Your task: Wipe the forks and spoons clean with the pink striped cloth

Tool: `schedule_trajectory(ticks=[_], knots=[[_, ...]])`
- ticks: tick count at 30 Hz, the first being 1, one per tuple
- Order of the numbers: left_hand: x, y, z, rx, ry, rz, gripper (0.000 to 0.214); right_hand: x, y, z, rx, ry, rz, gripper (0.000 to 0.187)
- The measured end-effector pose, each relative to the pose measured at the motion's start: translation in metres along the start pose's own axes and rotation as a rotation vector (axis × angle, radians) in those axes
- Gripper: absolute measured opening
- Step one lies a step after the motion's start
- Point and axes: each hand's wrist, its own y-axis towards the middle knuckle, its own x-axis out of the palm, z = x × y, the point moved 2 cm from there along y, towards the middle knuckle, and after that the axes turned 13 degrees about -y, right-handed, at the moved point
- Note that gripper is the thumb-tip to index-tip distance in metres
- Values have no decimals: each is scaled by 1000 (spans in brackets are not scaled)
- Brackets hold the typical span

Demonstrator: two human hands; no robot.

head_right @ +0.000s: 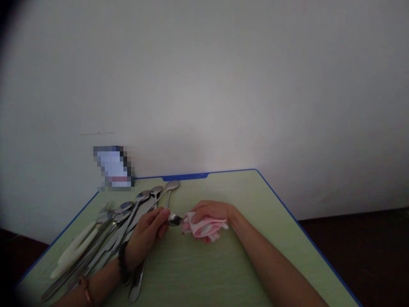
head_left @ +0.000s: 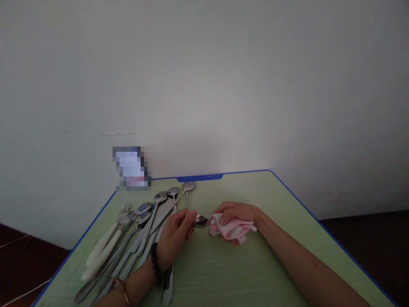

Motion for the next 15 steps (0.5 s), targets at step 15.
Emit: schedule_trajectory(ticks=[15], knots=[[1,0,4,-12,12,-100,47,-4,1,6,34,-42,10,16]])
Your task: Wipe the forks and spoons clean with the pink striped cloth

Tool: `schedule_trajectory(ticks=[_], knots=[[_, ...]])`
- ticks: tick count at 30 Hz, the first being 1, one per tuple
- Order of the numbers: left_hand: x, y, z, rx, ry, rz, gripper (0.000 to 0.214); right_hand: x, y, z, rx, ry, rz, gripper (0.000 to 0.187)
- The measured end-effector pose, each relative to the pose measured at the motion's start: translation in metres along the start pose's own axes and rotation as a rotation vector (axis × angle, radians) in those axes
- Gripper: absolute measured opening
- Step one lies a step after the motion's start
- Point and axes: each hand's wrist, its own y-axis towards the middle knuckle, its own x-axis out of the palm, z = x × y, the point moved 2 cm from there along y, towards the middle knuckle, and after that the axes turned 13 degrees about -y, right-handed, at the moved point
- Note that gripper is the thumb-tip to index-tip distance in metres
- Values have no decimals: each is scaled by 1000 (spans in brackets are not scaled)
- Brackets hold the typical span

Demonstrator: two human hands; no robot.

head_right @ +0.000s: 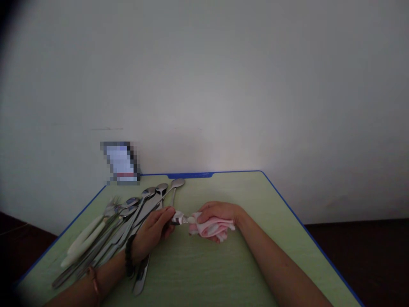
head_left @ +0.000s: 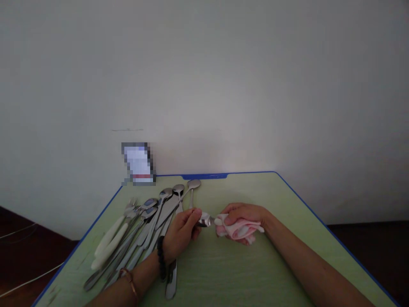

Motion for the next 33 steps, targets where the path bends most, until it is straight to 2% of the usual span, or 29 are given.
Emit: schedule_trajectory(ticks=[3,11,19,24,29,33], knots=[[0,-2,-2,-8,-22,-36,44,-1,1,2,3,2,17,17],[2,-8,-3,80,-16,-92,34,-2,0,6,-35,69,16,21],[1,-1,-6,45,-43,-63,32,0,1,4,-23,100,58,18],[4,-2,-5,61,-83,-35,27,0,1,4,-3,108,129,16],[4,-4,-4,79,-69,13,36,0,2,4,-7,139,23,22],[3,-3,-4,72,-59,-12,36,-1,2,7,-33,159,-19,22]])
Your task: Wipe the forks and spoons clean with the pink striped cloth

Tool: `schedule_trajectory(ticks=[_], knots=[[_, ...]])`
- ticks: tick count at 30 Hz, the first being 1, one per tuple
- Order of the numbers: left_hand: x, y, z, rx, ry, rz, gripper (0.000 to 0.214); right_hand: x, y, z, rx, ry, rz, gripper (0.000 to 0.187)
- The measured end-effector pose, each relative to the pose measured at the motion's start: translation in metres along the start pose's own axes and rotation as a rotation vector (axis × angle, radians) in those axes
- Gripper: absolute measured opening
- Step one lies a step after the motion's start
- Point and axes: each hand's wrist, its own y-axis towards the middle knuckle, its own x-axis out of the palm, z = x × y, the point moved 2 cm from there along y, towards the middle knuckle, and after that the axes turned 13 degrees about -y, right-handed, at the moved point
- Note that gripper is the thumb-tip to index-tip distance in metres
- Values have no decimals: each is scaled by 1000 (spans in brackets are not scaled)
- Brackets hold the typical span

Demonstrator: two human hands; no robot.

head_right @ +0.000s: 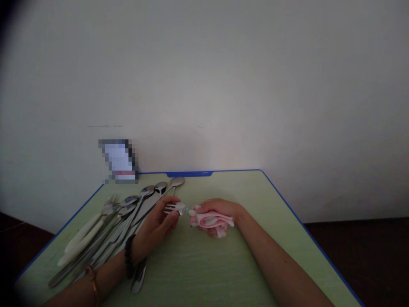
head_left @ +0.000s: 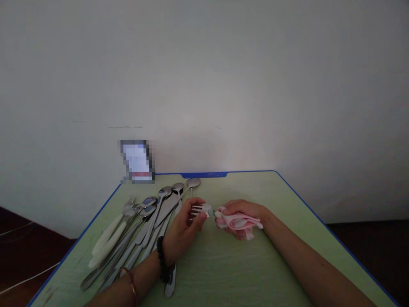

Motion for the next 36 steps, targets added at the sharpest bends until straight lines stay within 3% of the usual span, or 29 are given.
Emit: schedule_trajectory(ticks=[8,16,22,27,36], knots=[[0,0,0,24,24,-9,32,3,-1,-2,-24,57,-164,23],[-2,2,-3,18,55,-13,23,1,0,0,-22,50,-159,24],[-2,3,-2,10,166,-37,22,2,-2,-4,41,-73,-104,25],[-1,2,0,12,237,-97,27,5,-4,-9,44,-122,-102,27],[-1,2,3,18,308,-91,39,4,-2,-8,69,-154,-121,28]])
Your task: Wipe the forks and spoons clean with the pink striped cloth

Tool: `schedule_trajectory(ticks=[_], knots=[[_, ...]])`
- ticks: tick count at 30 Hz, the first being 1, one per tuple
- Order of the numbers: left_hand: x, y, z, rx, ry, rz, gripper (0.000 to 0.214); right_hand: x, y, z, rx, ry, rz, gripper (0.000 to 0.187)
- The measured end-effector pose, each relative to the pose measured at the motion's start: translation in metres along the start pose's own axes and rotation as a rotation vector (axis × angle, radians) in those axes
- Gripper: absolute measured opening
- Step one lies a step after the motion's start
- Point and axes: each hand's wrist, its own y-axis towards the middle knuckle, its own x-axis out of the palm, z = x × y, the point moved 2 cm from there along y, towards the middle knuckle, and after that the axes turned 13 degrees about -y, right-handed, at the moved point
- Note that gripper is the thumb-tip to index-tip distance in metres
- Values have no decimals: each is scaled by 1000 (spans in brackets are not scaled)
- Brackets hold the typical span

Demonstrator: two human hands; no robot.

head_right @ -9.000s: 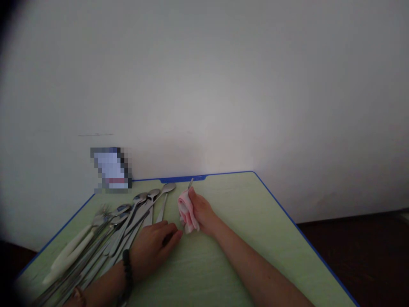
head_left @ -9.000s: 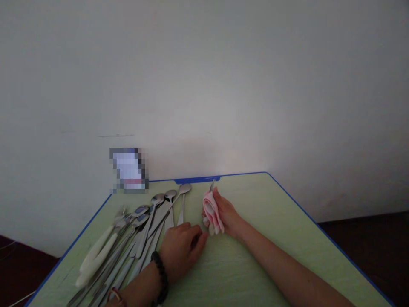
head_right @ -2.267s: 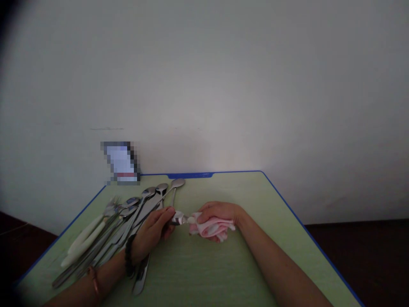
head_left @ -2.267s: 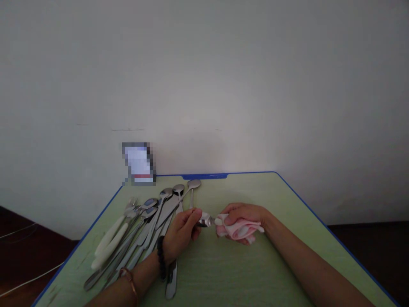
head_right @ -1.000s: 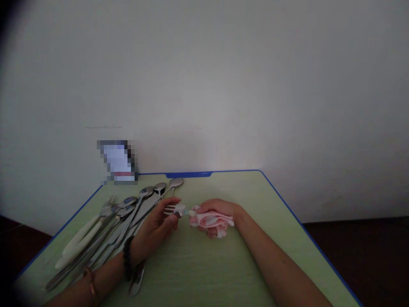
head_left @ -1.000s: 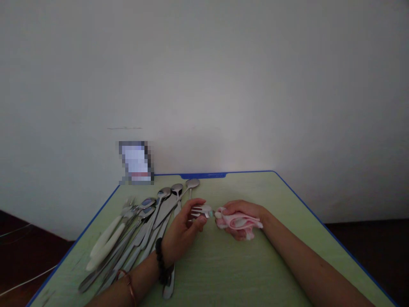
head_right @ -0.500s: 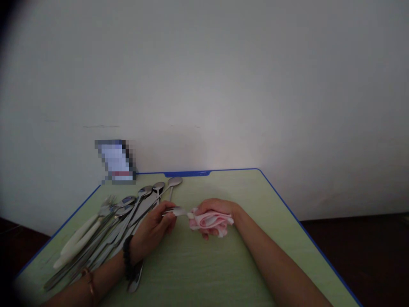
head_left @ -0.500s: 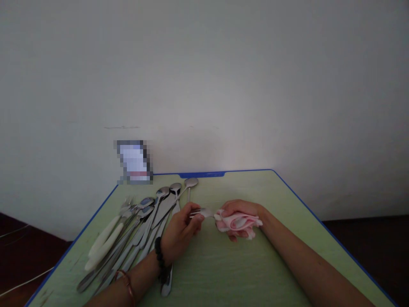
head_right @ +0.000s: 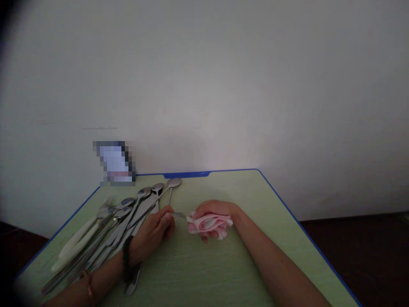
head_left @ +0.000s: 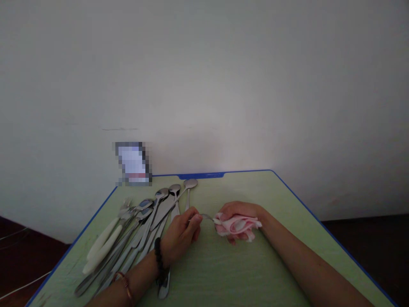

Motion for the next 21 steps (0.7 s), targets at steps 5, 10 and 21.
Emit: schedule_trajectory(ticks=[5,10,21], knots=[[0,0,-2,-1,11,-10,40,-1,0,2,-7,19,-7,28],[0,-1,-3,11,21,-13,41,-1,0,3,-11,13,-16,28],[1,-2,0,-9,18,-16,42,2,-1,0,-7,38,-13,27]])
